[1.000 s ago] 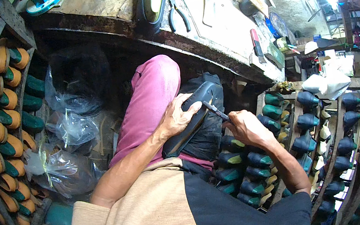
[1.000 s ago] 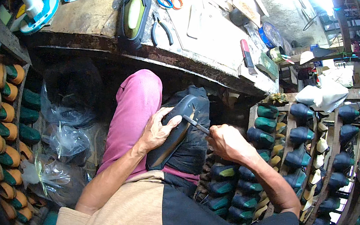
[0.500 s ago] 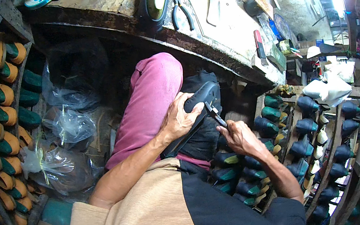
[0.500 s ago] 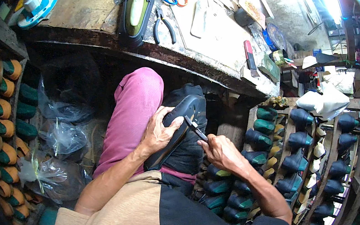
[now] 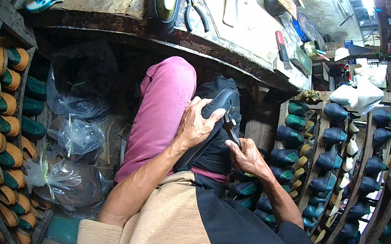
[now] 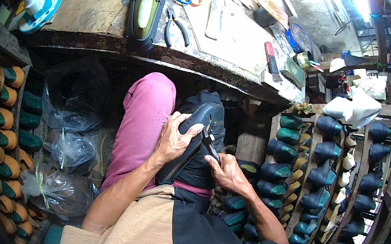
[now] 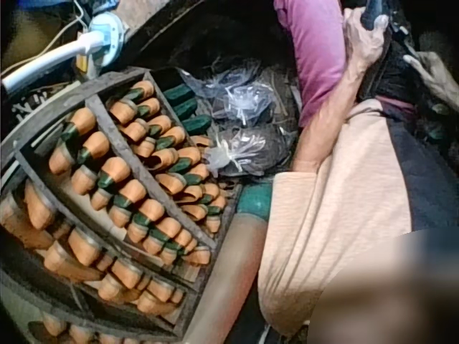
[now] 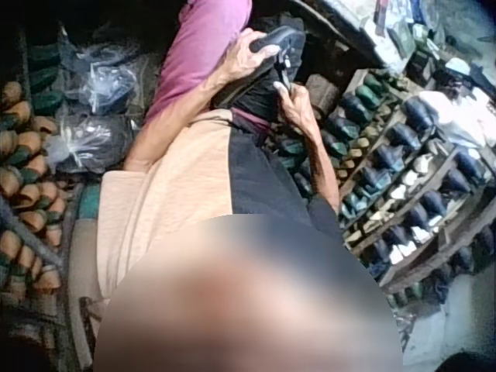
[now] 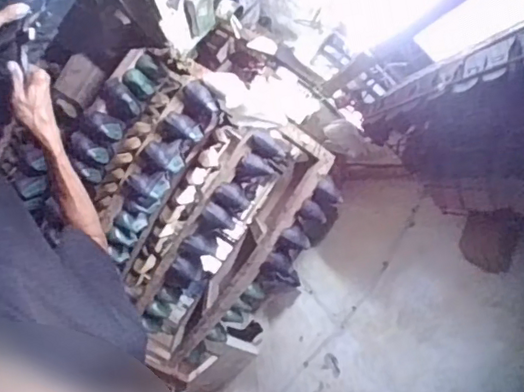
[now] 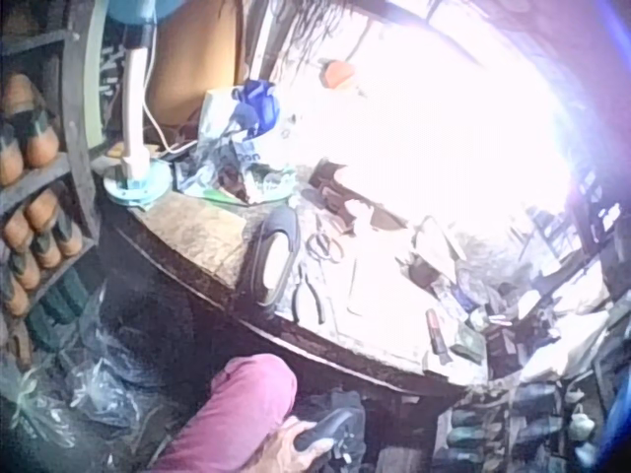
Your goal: The person is repairing a black slip-on shoe by repeatedly hammering the sole and using a curved metal tool to press and shape the shoe's edge. The person holds the shoe with one hand and uses a hammer and a curved tool with the other hand to work on the sole and upper parts.
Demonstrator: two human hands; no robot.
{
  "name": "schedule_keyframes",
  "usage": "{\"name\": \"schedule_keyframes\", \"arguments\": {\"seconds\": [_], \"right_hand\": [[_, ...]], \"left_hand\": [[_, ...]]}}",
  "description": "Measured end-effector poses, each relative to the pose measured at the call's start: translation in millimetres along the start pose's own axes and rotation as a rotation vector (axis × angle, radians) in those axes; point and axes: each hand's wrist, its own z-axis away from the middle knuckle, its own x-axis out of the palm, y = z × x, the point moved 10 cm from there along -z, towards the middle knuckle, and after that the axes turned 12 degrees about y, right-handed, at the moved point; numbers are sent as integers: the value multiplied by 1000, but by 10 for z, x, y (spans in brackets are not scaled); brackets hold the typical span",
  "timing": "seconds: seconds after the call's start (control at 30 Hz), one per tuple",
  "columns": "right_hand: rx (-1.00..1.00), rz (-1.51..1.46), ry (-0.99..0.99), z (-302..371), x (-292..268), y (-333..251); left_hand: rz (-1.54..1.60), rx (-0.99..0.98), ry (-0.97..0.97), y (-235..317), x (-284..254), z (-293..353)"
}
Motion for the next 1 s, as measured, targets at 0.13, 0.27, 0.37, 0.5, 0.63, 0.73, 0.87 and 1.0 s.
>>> {"name": "schedule_keyframes", "arguments": {"seconds": [0.13,0.27,0.37,0.5,0.63,0.73,0.87,1.0], "right_hand": [[134,53,-83,-26,-83,-41],[-131,245,-136,-43,-420,-502],[-332,476,-33,-29,-563,-718],[-223,370,-11,-57,-434,-545],[175,-71,-118,26,-109,-105],[240,-321,-253,77,48,-74],[369,-279,-492,255,-86,1],[241,196,-198,184,-503,80]], "left_hand": [[65,-51,-94,4,39,-89],[125,-165,-169,-32,60,-38],[206,-195,-147,-10,58,3],[492,-395,-251,-62,214,49],[221,-228,-191,-29,232,-14],[-8,4,8,93,140,-9],[64,-36,121,35,102,-7],[0,-10,162,-50,128,66]]}}
